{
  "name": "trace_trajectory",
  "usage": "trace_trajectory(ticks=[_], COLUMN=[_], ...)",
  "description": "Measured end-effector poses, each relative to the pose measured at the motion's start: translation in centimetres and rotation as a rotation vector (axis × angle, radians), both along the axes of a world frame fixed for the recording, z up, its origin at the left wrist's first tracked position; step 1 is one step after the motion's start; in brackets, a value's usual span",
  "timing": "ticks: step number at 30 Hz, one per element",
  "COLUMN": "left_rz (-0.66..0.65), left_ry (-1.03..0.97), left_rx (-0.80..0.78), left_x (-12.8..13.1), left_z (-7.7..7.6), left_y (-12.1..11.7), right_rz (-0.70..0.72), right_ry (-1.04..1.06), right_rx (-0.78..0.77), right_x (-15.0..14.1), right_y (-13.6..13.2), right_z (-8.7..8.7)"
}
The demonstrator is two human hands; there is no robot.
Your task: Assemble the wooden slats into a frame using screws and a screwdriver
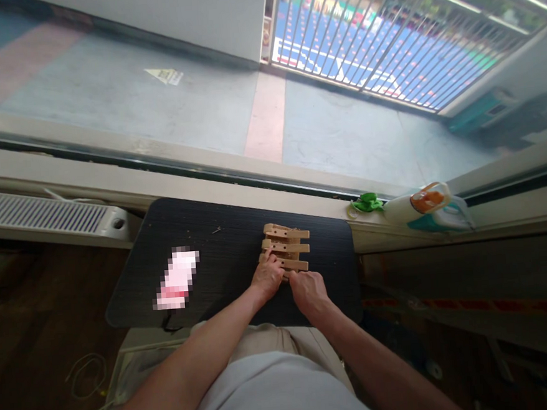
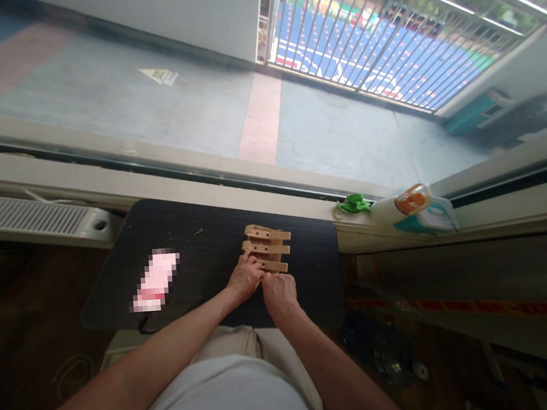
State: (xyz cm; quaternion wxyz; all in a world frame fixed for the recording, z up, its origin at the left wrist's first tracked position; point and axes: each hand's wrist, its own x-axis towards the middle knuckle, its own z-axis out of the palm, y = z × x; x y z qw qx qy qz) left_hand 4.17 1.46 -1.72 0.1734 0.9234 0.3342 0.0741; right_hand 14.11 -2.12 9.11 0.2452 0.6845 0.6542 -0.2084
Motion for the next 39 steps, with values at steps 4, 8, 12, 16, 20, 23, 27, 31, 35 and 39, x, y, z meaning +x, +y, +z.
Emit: trace_trajectory(ticks=[4,8,12,16,20,23,27,31,35,39], left_rz=[0.009,0.01,0.007,0.005,0.007,0.009,0.008,0.013,0.011,0.006], left_ry=[-0.011,-0.011,-0.006,-0.006,-0.019,-0.025,-0.028,-0.027,-0.019,-0.012], left_rx=[-0.021,-0.018,-0.017,-0.005,0.021,0.023,0.018,0.02,0.027,0.042], left_x=[0.0,0.0,0.0,0.1,0.1,0.1,0.1,0.1,0.0,0.1], left_z=[0.3,0.1,-0.2,-0.3,-0.2,-0.2,-0.1,-0.2,-0.3,-0.4], left_y=[0.0,0.0,0.0,0.0,0.0,0.0,0.0,0.0,0.0,-0.1], right_rz=[-0.062,-0.103,-0.103,-0.081,-0.013,0.002,-0.04,-0.102,-0.088,-0.006], right_ry=[0.012,0.011,0.001,-0.005,0.017,0.042,0.039,0.031,0.03,0.018], right_rx=[-0.014,-0.003,-0.011,-0.03,0.017,0.04,0.04,0.09,0.086,0.083], right_x=[0.4,0.7,0.6,0.3,0.2,0.1,0.2,0.4,0.7,0.9], right_y=[-0.6,-0.9,-0.7,-0.3,0.1,0.1,-0.2,-0.5,-0.5,-0.1], right_z=[-0.5,-0.6,-0.6,-0.3,0.1,0.0,-0.8,-1.2,-0.6,0.1])
